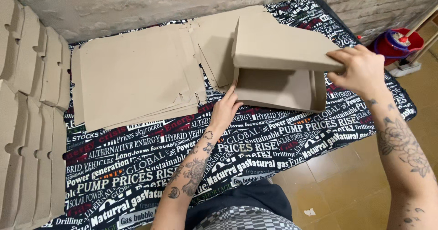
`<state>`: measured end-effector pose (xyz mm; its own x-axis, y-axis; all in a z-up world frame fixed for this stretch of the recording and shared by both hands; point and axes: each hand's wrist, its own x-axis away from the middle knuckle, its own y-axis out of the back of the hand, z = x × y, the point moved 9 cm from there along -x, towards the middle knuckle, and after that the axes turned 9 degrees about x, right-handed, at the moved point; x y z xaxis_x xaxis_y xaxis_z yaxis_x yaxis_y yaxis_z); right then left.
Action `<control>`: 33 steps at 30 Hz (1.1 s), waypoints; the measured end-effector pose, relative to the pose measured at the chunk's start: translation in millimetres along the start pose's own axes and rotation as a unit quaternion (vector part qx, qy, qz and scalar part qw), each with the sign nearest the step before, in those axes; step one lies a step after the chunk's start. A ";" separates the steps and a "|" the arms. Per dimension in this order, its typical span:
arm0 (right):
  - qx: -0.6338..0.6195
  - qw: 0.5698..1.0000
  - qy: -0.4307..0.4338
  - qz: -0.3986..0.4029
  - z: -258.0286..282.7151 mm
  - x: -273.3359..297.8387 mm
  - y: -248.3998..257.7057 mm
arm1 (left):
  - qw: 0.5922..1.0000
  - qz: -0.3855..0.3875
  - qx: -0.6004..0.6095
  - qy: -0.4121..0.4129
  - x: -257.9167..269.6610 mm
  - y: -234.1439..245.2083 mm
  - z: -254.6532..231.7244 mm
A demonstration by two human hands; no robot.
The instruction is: The person repeatedly folds cardboard blanks into pizza boxes by hand on a table, placing each completed box onto a stack.
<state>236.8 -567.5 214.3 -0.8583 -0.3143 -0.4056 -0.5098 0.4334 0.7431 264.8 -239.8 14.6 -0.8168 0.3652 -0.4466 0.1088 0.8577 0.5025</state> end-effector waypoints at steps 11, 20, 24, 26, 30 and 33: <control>0.085 0.993 0.050 0.066 93.5 95.6 -40.6 | 0.977 -0.033 0.072 0.200 2.0 -1.5 46.5; 0.032 0.999 -0.029 0.004 80.9 153.2 -48.6 | 0.988 -0.003 0.090 0.128 -2.6 15.7 -8.7; -0.191 0.964 -0.181 0.018 53.1 195.5 -62.5 | 0.992 0.066 0.062 0.089 0.1 -7.6 -0.9; -0.411 0.869 -0.270 0.060 49.6 221.9 -98.7 | 0.991 0.074 0.053 0.094 0.5 -11.0 1.6; -0.783 0.522 -0.335 0.046 55.5 234.1 -138.8 | 0.992 0.071 0.024 0.100 -0.7 -12.0 5.9; -0.839 0.383 -0.360 0.143 49.0 218.3 -171.3 | 0.994 0.067 0.013 0.088 -1.2 -10.1 0.1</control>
<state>133.9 -669.0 -27.5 -0.9664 0.1200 0.2274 -0.1536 -0.9786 -0.1367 264.8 -248.8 10.0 -0.8806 0.4091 -0.2393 0.2357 0.8160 0.5277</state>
